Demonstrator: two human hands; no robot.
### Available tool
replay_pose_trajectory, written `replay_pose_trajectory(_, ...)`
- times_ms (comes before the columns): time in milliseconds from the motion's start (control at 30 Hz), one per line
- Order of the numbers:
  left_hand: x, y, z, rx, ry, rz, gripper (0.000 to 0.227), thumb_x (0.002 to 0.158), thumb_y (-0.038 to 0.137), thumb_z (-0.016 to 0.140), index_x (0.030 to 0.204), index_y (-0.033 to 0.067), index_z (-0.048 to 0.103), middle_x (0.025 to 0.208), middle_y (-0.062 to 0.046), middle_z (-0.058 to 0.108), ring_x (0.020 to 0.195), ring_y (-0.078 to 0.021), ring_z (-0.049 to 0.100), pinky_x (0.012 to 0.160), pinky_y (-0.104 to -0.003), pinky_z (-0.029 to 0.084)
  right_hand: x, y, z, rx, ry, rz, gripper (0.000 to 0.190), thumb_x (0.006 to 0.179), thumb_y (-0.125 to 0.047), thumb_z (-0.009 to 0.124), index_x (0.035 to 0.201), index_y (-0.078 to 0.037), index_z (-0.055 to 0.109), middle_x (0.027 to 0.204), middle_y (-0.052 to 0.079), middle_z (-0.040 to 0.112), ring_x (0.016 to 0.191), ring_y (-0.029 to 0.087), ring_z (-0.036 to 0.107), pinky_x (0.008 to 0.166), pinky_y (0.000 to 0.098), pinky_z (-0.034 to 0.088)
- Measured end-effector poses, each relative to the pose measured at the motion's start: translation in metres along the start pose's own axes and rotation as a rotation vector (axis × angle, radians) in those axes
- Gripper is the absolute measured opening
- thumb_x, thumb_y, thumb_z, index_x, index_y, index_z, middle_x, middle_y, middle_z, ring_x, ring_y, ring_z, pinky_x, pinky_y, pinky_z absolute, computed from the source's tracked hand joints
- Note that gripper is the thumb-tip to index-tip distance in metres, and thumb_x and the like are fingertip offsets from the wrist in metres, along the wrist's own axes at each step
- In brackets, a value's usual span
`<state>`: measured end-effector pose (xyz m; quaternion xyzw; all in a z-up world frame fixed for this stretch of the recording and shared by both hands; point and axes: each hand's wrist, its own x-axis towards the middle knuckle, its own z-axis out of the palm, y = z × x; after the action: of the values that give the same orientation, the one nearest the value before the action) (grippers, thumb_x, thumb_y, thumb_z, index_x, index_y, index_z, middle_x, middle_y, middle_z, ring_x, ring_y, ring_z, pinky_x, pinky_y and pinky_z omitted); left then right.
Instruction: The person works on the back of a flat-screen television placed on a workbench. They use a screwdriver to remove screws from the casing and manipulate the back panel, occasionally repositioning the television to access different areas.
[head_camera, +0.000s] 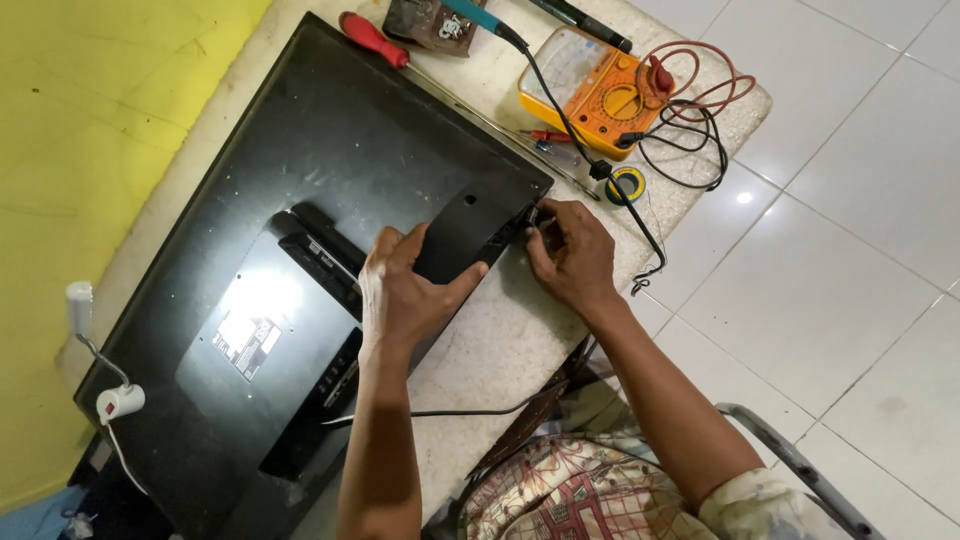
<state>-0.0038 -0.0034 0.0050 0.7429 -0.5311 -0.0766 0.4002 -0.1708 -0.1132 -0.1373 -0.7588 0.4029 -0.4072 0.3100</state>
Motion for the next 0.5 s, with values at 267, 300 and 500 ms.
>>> replay_pose_trajectory(267, -0.003, -0.010, 0.005, 0.077, 0.011, 0.035, 0.044, 0.071, 0.038, 0.098, 0.072, 0.0112, 0.063, 0.070, -0.003, 0.047, 0.064, -0.0139, 0.055, 0.062, -0.028, 0.047, 0.001, -0.017, -0.006, 0.111, -0.018, 0.096, 0.038, 0.090, -0.021, 0.077, 0.122, -0.007, 0.063, 0.087, 0.011, 0.073, 0.067, 0.029, 0.070, 0.062, 0.0428, 0.054)
replay_pose_trajectory(300, -0.002, -0.010, 0.006, 0.068, 0.017, 0.036, 0.043, 0.072, 0.037, 0.098, 0.072, 0.0111, 0.063, 0.071, -0.003, 0.046, 0.064, -0.0126, 0.054, 0.062, -0.027, 0.046, 0.002, -0.020, -0.008, 0.109, -0.029, 0.113, 0.040, 0.089, -0.022, 0.077, 0.123, -0.007, 0.061, 0.088, 0.011, 0.075, 0.067, 0.028, 0.070, 0.061, 0.0421, 0.054)
replay_pose_trajectory(500, -0.005, -0.016, 0.012, 0.118, 0.013, 0.043, 0.041, 0.072, 0.036, 0.097, 0.077, 0.0080, 0.067, 0.072, -0.007, 0.050, 0.062, -0.0229, 0.060, 0.061, -0.035, 0.050, 0.000, -0.021, -0.010, 0.147, -0.023, 0.127, 0.050, 0.088, -0.014, 0.078, 0.131, -0.011, 0.052, 0.096, 0.013, 0.076, 0.068, 0.029, 0.069, 0.063, 0.0431, 0.054)
